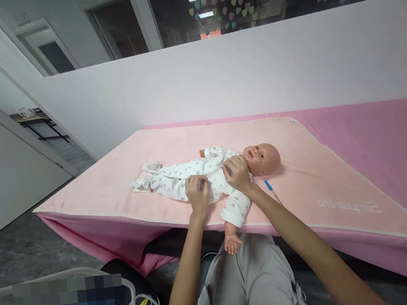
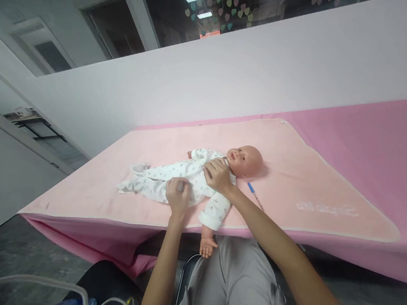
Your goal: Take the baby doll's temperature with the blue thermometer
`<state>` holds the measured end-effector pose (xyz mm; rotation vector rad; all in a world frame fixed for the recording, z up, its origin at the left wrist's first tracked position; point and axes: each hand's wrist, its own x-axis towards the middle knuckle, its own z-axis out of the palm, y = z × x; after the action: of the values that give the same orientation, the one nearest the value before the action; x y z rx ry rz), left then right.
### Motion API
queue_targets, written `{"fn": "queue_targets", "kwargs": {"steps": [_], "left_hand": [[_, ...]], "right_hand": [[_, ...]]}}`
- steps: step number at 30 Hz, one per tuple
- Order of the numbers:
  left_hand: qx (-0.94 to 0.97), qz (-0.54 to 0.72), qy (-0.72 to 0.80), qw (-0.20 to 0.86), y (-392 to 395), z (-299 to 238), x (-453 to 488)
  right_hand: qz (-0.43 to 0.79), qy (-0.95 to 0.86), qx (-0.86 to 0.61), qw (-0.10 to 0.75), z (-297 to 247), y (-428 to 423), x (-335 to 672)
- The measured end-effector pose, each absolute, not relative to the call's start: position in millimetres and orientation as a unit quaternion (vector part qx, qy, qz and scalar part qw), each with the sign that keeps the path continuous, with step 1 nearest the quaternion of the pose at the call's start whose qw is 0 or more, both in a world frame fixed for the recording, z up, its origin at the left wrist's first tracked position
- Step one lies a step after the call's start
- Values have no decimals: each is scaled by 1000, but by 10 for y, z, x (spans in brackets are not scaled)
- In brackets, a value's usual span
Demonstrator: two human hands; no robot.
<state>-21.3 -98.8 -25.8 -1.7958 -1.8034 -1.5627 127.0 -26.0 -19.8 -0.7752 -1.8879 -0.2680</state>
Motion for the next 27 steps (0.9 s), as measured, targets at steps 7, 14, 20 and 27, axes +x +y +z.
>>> {"fn": "queue_targets", "kwargs": {"steps": [7, 14, 20, 27], "left_hand": [[-582, -519, -617, 107, -979, -258, -200], [-563, -500, -648, 108, -933, -299, -213], [-568, -488, -654, 108, -949, -291, -207], [-561, -483, -664, 106, -946, -292, -211]], "right_hand": [[-111, -786, -321, 516, -175, -273, 1272], [-116, -784, -317, 520, -179, -267, 1275], [-112, -788, -323, 513, -193, -261, 1276], [-112, -785, -320, 518, -198, -257, 1270]]}}
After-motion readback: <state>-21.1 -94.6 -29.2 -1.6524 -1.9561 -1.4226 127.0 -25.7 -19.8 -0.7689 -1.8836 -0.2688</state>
